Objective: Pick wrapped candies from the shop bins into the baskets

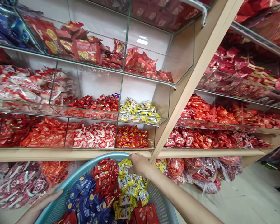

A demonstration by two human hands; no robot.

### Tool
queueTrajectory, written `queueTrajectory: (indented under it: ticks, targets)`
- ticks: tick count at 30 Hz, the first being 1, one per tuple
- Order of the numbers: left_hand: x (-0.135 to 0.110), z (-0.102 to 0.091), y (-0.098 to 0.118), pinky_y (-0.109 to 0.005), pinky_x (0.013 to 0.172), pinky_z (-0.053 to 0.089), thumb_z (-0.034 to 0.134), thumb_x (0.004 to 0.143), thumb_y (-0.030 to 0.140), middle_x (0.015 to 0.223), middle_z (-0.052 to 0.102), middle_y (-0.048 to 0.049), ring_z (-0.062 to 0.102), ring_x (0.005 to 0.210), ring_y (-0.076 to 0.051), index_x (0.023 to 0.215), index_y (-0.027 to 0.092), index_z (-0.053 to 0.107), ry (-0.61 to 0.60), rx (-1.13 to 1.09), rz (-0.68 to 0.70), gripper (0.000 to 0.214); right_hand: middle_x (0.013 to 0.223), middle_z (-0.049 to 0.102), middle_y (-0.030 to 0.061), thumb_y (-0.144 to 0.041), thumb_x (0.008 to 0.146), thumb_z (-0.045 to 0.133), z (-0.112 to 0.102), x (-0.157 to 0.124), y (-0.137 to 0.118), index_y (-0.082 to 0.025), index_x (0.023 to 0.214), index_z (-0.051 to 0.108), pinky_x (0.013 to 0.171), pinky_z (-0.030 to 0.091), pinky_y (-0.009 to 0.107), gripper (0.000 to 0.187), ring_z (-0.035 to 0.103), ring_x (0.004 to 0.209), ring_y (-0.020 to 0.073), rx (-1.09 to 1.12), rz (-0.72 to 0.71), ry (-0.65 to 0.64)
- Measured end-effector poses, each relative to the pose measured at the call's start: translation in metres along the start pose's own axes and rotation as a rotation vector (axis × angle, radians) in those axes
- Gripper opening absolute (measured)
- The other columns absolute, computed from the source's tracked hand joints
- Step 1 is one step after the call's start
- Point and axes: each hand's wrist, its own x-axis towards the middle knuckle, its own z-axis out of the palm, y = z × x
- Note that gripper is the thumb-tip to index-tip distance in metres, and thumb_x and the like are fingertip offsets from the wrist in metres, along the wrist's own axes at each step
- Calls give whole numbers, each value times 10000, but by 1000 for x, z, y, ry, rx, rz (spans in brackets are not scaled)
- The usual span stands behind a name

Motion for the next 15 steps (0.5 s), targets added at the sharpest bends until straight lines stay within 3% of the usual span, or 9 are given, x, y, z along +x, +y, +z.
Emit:
queueTrajectory:
  ticks: [7,15]
  targets:
    - [-8,7,5,-242,661,536,766,526,123,948,683,-70,593,934,-285,1316,221,365,-3,0,-54,891,756,612,47,-379,647,655,-11,-16,22,-153,773,620,590,338,232,261,541,753,179,40,2,21]
    - [-12,9,2,-279,597,553,761,551,164,910,697,-71,619,874,-303,1294,230,404,1,57,0,827,856,633,76,-379,632,669,-3,-9,21,-165,815,621,652,361,259,286,552,854,221,-40,19,35]
